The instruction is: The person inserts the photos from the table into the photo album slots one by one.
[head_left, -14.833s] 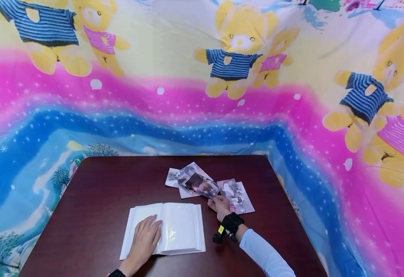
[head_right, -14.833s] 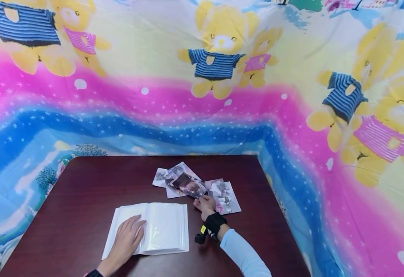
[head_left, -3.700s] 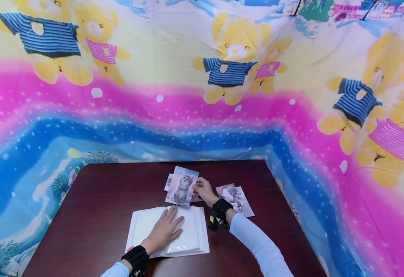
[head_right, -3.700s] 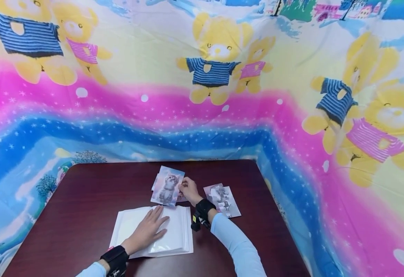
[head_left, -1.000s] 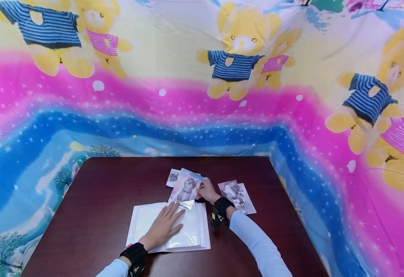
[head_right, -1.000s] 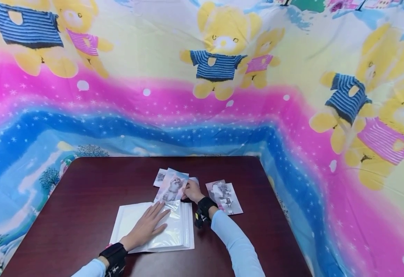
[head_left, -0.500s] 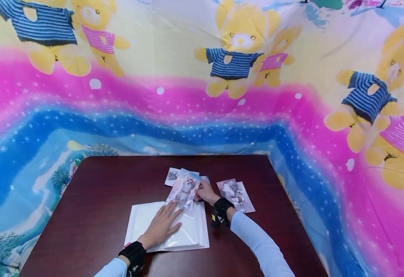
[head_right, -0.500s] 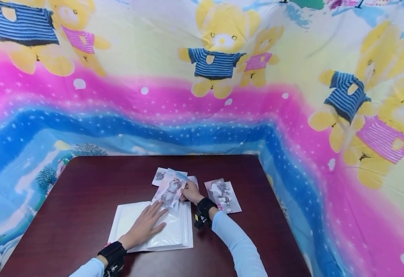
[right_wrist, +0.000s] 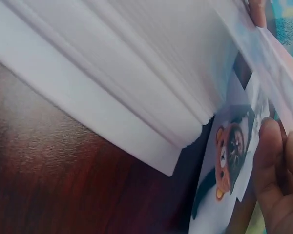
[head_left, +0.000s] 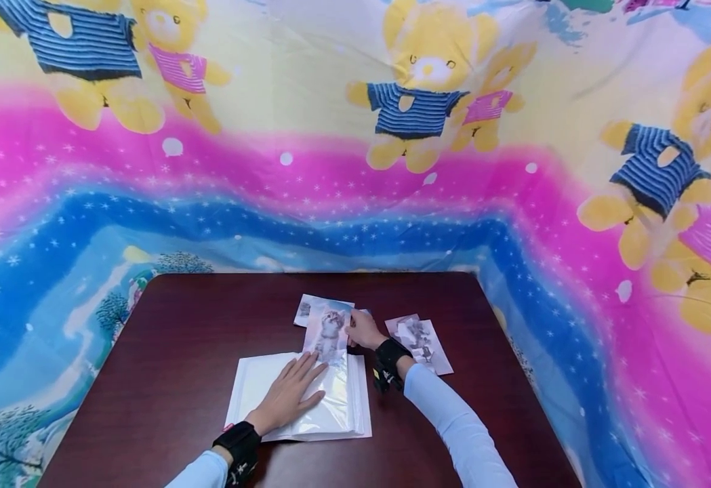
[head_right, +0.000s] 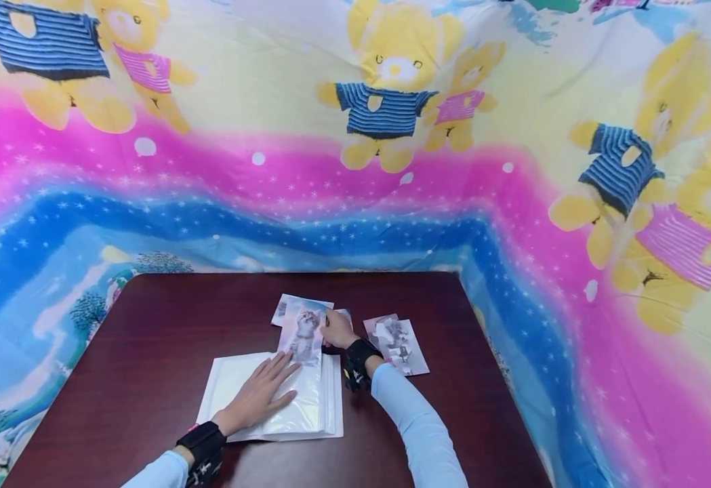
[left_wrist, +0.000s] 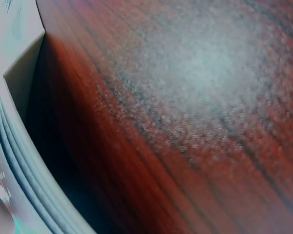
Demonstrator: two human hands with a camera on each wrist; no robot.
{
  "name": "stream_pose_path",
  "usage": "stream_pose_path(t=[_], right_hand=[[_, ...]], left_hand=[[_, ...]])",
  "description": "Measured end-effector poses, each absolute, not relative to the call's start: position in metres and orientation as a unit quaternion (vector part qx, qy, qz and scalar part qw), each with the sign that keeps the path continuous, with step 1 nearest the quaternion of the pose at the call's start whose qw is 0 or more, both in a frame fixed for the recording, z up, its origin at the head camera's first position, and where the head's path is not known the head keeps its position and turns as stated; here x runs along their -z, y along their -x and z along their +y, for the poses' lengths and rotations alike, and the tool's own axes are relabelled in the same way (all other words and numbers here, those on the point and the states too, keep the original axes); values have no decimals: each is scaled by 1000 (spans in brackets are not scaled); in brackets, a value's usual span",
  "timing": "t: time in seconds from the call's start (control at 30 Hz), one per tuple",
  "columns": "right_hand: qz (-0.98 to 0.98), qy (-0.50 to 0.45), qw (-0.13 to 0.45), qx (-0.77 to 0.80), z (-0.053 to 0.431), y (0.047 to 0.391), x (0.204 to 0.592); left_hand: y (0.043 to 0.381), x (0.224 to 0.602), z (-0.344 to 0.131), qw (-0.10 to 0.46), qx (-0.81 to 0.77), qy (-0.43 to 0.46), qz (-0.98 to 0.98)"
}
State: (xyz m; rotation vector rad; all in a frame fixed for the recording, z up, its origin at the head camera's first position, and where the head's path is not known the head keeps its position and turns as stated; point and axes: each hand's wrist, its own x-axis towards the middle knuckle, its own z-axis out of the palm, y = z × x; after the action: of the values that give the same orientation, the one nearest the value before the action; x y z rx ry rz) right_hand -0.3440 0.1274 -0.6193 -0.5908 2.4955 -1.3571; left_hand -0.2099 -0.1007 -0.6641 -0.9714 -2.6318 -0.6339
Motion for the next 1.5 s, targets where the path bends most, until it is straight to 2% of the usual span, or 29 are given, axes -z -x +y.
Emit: stream_pose_path(t=[0.13, 0.3, 0.4, 0.5, 0.67, 0.87, 1.2, 1.5], right_hand=[[817, 206, 162, 513, 126, 344, 618], [760, 132, 215, 600, 127, 341, 607], [749, 119, 210, 616, 129, 336, 592], [761, 148, 201, 599, 129, 333, 582], [778, 181, 208, 564, 128, 330, 588], [799, 196, 223, 522, 130, 331, 612], [802, 187, 243, 513, 122, 318, 621], [804, 240, 230, 492, 117, 311, 625]], left_hand=[[207, 662, -101, 120, 206, 331, -913], [196, 663, -96, 129, 171, 358, -909], [182, 663, -91, 126, 153, 389, -900], [167, 664, -88, 119, 150, 406, -893], [152, 665, -92, 143, 171, 412, -884], [153, 668, -103, 186, 205, 422, -863], [153, 669, -107, 189, 228, 407, -864], [151, 668, -108, 177, 251, 390, -868]])
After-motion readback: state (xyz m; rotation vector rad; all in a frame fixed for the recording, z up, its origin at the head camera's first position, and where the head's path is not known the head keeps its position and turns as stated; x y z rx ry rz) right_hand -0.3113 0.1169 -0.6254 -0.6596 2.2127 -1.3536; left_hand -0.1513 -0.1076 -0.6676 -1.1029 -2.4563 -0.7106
